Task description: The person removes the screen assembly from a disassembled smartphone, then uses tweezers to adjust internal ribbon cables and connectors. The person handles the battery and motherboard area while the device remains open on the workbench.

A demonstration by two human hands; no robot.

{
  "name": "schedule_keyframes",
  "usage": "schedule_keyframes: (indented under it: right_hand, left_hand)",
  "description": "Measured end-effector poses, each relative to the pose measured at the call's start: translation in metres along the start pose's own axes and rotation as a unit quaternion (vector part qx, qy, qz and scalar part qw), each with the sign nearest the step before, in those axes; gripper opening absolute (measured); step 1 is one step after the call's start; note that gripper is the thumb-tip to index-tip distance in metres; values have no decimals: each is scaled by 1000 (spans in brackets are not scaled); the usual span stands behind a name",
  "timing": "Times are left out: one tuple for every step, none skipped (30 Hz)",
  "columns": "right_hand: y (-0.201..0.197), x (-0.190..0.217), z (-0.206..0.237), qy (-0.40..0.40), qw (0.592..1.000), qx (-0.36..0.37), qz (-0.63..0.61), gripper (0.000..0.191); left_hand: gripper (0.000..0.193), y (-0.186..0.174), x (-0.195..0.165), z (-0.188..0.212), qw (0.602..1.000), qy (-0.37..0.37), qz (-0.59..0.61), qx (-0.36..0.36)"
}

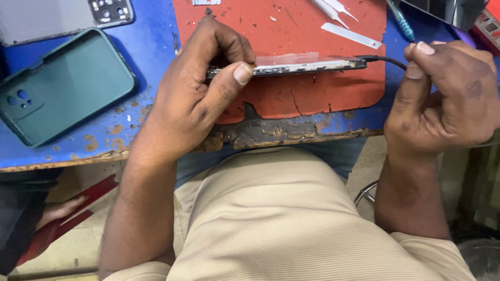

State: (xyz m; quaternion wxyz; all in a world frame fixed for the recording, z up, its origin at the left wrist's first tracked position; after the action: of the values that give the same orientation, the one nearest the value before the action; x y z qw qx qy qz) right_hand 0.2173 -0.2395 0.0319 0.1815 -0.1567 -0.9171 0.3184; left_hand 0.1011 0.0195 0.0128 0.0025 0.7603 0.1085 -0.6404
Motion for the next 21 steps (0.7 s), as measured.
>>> schedule_keyframes:
  right_hand:
    - [0, 1, 1, -6, 1000, 1, 5, 19]
    - [0, 1, 2, -9, 1000, 3, 8, 18]
    - [0, 1, 2, -12, 1000, 5, 10, 17]
    - [0, 1, 2, -13, 1000, 6, 10, 17]
    - [0, 1, 2, -13, 1000, 6, 9, 17]
    - [1, 1, 2, -14, 1000, 5, 8, 16]
    - [1, 0, 1, -14, 1000, 4, 6, 16]
    - [2, -1, 1, -18, 1000, 3, 6, 16]
    - [2, -1, 0, -22, 1000, 1, 5, 17]
    - [2, -1, 0, -30, 1000, 0, 7, 19]
    - [2, -1, 0, -33, 999, 1, 7, 19]
    - [2, -2, 1, -36, 999, 3, 7, 20]
    - [2, -2, 1, -36, 999, 6, 6, 19]
    - [2, -3, 2, -36, 999, 8, 5, 18]
    - [2, -3, 2, -37, 999, 10, 5, 17]
    - [1, -4, 3, -40, 999, 9, 6, 17]
    - [2, -4, 3, -41, 999, 10, 6, 17]
    - [2, -4, 3, -42, 999, 10, 6, 17]
    - [2, -5, 3, -42, 999, 10, 6, 17]
    - [2, -5, 3, -39, 999, 10, 6, 17]
    - [2, -5, 3, -37, 999, 10, 5, 17]
  left_hand:
    - [17, 0, -1, -1, 1000, 1, 3, 1]
    - [16, 0, -2, -1, 1000, 2, 6, 1]
    - [16, 0, -3, -2, 1000, 3, 9, 1]
    - [15, 0, -4, -2, 1000, 4, 13, -1]
    - [16, -1, -6, -3, 1000, 5, 9, 1]
    - [17, 0, -8, -4, 1000, 7, 5, 3]
    - [16, 0, -9, -4, 1000, 8, -5, 2]
    - [16, 0, -10, -5, 1000, 8, -16, 1]
    - [15, -1, -11, -6, 999, 8, -33, -2]
    - [14, -2, -12, -6, 999, 7, -50, -6]
    - [15, -1, -13, -6, 999, 9, -33, -6]
    - [16, 0, -14, -6, 1000, 11, -16, -7]
    - [17, -1, -14, -6, 1000, 13, 1, -7]
    - [17, -1, -15, -7, 1000, 14, 1, -7]
    - [17, -1, -15, -7, 1000, 16, 2, -7]
    - [17, 0, -15, -7, 1000, 18, 3, -8]
    - [16, -1, -14, -7, 1000, 17, 0, -8]
    - [16, -1, -14, -7, 1000, 17, -3, -8]
    - [16, -1, -14, -6, 1000, 16, -6, -8]
    - [16, 0, -13, -6, 1000, 12, -2, -8]
    - [16, -1, -12, -7, 1000, 8, 3, -7]
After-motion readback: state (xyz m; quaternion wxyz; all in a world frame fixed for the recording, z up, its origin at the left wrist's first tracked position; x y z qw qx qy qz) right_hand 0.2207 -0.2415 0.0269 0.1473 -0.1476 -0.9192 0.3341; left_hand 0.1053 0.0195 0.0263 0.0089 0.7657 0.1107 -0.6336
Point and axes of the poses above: each hand's wrist, its own z-axis away from the middle knuckle, its own y-axis out of the palm, x = y × z, the point moved 7 cm from there along -z, towards the middle knuckle, and after that the axes turned 8 degrees about z, right-handed, at the moved point
